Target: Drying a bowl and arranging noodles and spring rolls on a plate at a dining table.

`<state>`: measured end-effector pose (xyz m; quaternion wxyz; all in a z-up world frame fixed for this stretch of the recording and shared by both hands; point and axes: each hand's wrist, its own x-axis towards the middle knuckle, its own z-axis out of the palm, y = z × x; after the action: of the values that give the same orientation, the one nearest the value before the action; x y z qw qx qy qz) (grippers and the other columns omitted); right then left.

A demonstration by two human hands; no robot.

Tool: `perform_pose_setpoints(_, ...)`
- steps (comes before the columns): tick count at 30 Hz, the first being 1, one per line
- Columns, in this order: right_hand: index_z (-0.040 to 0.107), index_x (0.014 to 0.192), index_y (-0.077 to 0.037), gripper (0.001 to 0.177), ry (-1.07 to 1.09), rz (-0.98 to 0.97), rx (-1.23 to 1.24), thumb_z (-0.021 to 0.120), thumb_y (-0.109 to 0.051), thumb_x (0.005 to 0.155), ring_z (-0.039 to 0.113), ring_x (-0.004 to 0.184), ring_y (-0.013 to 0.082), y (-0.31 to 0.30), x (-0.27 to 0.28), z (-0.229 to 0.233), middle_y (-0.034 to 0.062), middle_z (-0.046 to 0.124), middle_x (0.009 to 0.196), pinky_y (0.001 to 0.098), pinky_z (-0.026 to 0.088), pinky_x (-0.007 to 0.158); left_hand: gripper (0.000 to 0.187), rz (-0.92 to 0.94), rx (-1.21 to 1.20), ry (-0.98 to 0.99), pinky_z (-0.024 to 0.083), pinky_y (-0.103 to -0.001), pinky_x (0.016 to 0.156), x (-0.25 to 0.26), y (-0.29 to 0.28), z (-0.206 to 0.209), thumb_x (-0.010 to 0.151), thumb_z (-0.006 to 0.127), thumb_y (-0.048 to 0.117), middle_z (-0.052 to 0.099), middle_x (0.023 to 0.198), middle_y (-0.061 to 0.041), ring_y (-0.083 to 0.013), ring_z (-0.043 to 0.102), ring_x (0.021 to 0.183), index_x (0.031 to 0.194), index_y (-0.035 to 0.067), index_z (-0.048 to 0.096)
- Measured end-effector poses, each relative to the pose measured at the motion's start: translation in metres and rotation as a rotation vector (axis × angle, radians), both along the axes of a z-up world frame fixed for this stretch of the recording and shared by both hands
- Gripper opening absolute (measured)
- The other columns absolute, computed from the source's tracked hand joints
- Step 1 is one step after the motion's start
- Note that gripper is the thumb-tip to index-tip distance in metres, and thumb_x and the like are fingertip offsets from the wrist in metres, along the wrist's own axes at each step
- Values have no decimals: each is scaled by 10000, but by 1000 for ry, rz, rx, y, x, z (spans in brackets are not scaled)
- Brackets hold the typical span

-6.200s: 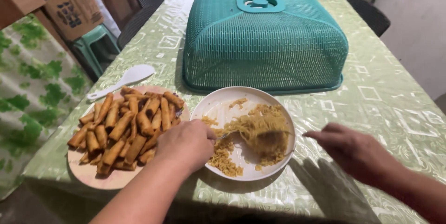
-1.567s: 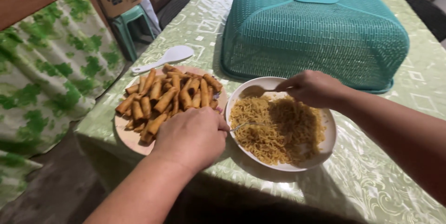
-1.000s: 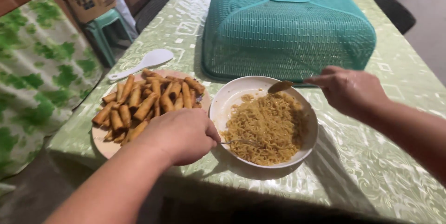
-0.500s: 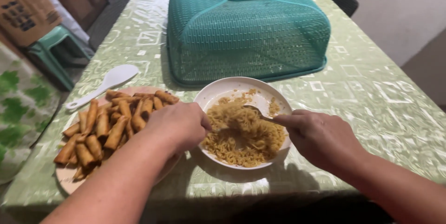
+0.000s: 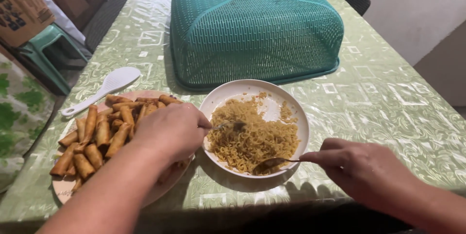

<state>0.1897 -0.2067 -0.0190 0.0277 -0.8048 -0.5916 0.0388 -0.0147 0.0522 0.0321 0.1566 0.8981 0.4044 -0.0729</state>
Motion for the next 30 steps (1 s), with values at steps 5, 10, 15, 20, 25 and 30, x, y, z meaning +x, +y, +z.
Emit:
perform_pose_setpoints(5, 732, 1252, -469, 356, -66, -241, -79, 543, -304, 999, 716, 659, 158, 37, -3, 7, -135, 738, 1124, 329, 617, 518, 285, 26, -30, -16, 508, -408, 1050, -6, -5, 8, 883, 653, 302, 744, 1217, -5, -223, 691, 1159, 1121, 356, 800)
perform_pose_setpoints(10, 772, 1149, -367, 284, -36, -72, 59, 579, -303, 950, 741, 680, 163, 34, 8, 13, -87, 769, 1068, 351, 601, 487, 277, 107, -70, -7, 521, -418, 1044, -13, -16, 20, 885, 652, 340, 747, 1208, -9, -237, 696, 1157, 1122, 363, 794)
perform_pose_setpoints(15, 753, 1224, -418, 315, 33, -67, -77, 587, -313, 977, 762, 696, 163, 49, -19, 5, -92, 780, 1026, 331, 621, 583, 276, 163, -56, -5, 506, -430, 1047, -15, -25, 23, 875, 653, 318, 729, 1219, -3, -241, 678, 1172, 1097, 369, 809)
perform_pose_setpoints(20, 716, 1241, -475, 327, -104, -270, -104, 522, -332, 1019, 760, 760, 169, 81, 3, 36, -94, 777, 1088, 350, 622, 627, 288, 175, -38, 15, 512, -417, 1038, -26, -29, 27, 866, 643, 292, 743, 1202, 5, -232, 681, 1167, 1078, 385, 814)
perform_pose_setpoints(25, 754, 1143, -461, 296, -140, -216, 44, 521, -385, 976, 761, 838, 193, 116, 63, 31, -89, 760, 1153, 404, 638, 677, 283, 136, -59, 85, 529, -397, 1024, -34, -37, 35, 844, 654, 318, 757, 1174, 0, -227, 701, 1139, 1076, 385, 803)
perform_pose_setpoints(30, 766, 1187, -508, 296, -190, -210, -18, 576, -406, 984, 724, 996, 242, 164, 81, 10, -41, 766, 1162, 411, 607, 818, 325, 189, -49, 64, 514, -406, 1032, -42, -47, 39, 823, 648, 273, 742, 1188, 19, -232, 687, 1142, 1086, 397, 793)
